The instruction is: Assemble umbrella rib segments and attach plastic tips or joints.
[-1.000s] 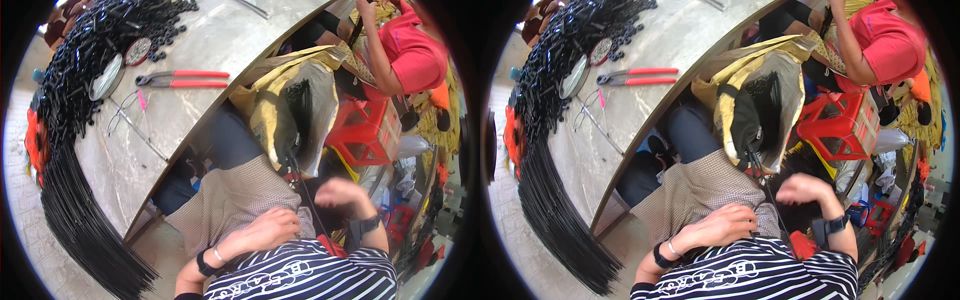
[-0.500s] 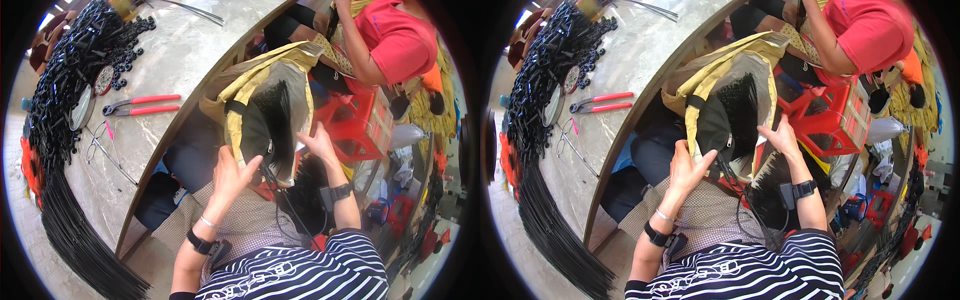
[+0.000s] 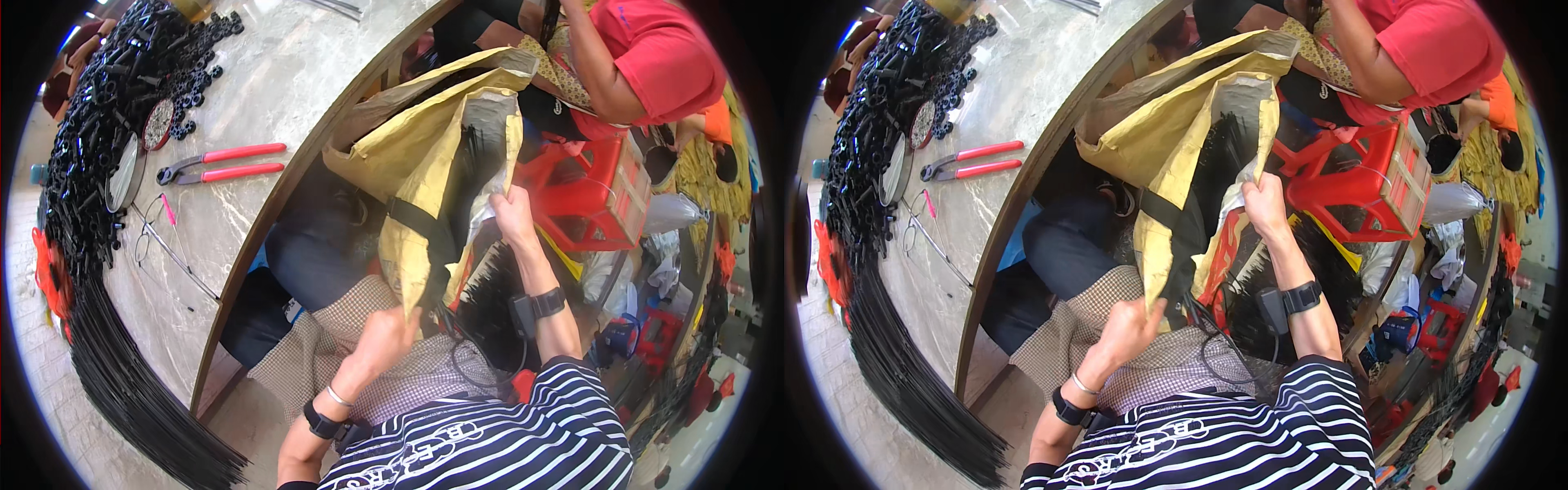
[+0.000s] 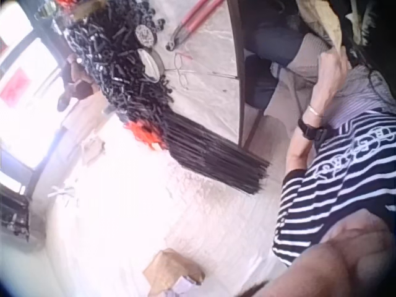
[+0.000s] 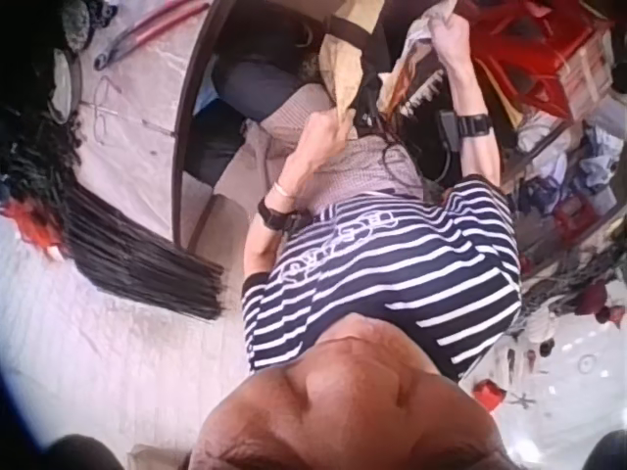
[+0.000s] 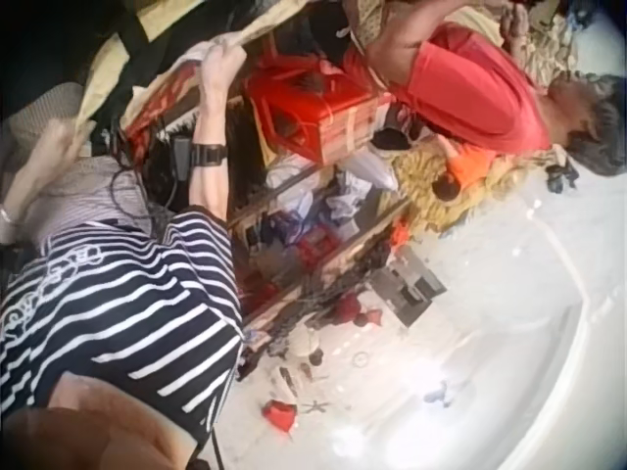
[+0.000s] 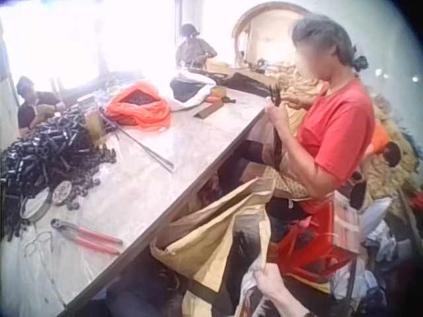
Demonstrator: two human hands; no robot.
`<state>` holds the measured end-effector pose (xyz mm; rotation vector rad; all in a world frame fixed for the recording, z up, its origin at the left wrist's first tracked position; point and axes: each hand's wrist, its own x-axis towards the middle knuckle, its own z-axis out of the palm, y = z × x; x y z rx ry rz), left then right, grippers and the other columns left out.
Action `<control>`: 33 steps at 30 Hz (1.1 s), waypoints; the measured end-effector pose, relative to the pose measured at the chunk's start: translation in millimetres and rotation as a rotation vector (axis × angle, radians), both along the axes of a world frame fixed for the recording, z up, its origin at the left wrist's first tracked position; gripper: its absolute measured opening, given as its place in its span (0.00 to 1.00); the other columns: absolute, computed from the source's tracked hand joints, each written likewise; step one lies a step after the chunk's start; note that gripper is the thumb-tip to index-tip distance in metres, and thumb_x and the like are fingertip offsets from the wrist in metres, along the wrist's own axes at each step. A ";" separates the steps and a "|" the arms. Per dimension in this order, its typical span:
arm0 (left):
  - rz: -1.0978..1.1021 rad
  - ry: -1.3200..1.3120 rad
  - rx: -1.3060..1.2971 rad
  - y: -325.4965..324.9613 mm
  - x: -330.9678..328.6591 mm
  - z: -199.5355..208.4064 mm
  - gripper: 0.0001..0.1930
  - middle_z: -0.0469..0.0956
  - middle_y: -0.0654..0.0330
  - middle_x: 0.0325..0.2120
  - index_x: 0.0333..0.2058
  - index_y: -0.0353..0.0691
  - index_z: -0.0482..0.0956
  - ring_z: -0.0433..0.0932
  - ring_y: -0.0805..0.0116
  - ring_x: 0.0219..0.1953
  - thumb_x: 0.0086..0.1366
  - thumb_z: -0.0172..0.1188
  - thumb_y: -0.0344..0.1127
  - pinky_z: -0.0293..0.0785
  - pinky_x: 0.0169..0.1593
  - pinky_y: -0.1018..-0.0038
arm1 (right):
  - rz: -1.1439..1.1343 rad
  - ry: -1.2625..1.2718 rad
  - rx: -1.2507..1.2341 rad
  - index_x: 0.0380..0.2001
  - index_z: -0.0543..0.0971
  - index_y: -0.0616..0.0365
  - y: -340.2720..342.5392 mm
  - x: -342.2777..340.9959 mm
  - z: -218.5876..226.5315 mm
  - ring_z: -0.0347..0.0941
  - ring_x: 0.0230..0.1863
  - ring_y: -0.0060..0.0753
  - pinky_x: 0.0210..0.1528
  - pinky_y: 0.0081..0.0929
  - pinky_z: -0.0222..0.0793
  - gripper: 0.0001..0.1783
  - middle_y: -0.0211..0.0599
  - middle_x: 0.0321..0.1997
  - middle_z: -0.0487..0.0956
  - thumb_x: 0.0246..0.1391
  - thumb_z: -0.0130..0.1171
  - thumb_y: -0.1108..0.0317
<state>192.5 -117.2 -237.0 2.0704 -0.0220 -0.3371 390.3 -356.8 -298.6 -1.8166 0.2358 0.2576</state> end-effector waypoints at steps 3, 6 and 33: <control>0.094 -0.027 -0.028 -3.8 0.3 2.8 0.12 0.75 0.45 0.15 0.30 0.29 0.78 0.79 0.48 0.17 0.69 0.59 0.35 0.72 0.21 0.61 | 0.037 0.007 -0.041 0.26 0.78 0.67 4.4 9.9 -8.9 0.73 0.22 0.25 0.25 0.28 0.69 0.09 0.33 0.22 0.77 0.52 0.48 0.78; 0.259 0.069 0.036 5.3 22.6 6.8 0.14 0.77 0.45 0.15 0.31 0.30 0.78 0.81 0.55 0.17 0.70 0.59 0.38 0.72 0.21 0.64 | -0.037 0.024 0.064 0.29 0.79 0.67 0.9 24.4 -2.2 0.78 0.23 0.29 0.25 0.28 0.74 0.10 0.37 0.25 0.81 0.53 0.47 0.77; 0.099 0.302 0.154 31.8 58.0 50.4 0.16 0.79 0.55 0.19 0.34 0.31 0.79 0.78 0.68 0.21 0.61 0.70 0.40 0.71 0.27 0.72 | 0.039 0.001 -0.103 0.26 0.79 0.63 -27.4 72.6 -28.4 0.72 0.23 0.20 0.25 0.28 0.68 0.11 0.28 0.22 0.78 0.56 0.59 0.66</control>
